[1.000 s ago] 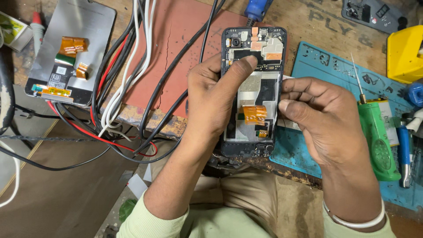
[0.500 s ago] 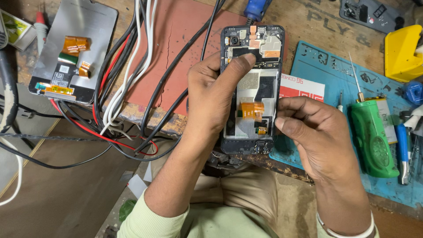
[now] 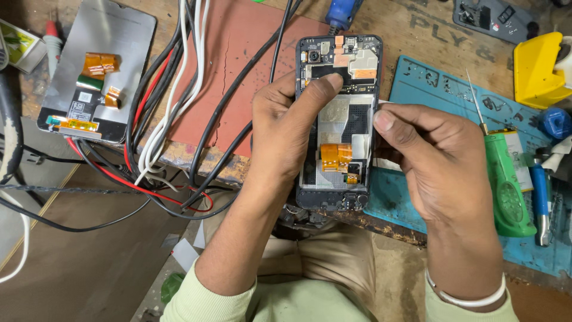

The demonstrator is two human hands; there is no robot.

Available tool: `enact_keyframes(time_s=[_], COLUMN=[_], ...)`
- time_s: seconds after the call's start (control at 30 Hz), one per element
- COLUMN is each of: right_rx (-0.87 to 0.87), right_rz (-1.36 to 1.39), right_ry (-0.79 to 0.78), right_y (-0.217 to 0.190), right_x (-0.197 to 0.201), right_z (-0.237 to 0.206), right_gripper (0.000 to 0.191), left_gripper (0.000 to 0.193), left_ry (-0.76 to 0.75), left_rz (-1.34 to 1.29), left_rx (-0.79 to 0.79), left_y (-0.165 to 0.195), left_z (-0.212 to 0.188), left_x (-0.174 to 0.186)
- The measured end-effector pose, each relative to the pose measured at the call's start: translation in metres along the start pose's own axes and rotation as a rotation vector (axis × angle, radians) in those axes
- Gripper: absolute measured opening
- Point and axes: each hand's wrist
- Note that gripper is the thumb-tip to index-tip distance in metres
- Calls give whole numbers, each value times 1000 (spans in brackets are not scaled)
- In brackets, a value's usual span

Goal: The person applies adhesive to the edges of a smartphone frame, then aligns and presses a display assembly into place. The person then flips the device and connects internal ribbon cables to the motherboard.

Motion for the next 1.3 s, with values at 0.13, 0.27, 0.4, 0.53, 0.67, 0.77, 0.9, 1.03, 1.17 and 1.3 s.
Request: enact_keyframes(time_s=[0.13, 0.27, 0.4, 0.53, 0.67, 0.77, 0.9, 1.03, 1.17, 1.3], right_rx=[5, -21, -12, -45, -66, -63, -88, -101, -107, -108], right_rz=[92, 128, 161, 117, 119, 83, 63, 78, 114, 112], right_ry=[33, 103, 137, 165, 181, 196, 205, 204, 203, 200], right_y=[9, 21, 33, 37, 40, 42, 45, 50, 53, 51], right_x=[-6, -3, 3, 6, 6, 7, 11, 14, 13, 10], right_z=[-13, -28, -36, -48, -58, -63, -68, -74, -78, -81], right_gripper=[25, 25, 26, 28, 28, 29, 30, 30, 31, 32], left_gripper=[19, 19, 18, 18, 16, 16, 16, 17, 17, 18], left_ry=[22, 8, -10, 32, 38, 45, 61, 75, 76, 96], left_rz=[10, 17, -1, 48, 44, 43, 23, 48, 45, 33], left_rx=[-28, -34, -35, -45, -40, -51, -35, -58, -59, -45], left_y=[1, 0, -1, 0, 2, 2, 2, 2, 4, 7], left_z=[-2, -5, -7, -7, -9, -8, -9, -8, -8, -9], left_x=[3, 4, 3, 3, 3, 2, 4, 4, 5, 4])
Point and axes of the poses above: each hand's wrist, its own z-axis towards the middle knuckle, its own x-axis out of the back of the hand, y = z × x, and after that the axes turned 11 degrees about y, right-handed
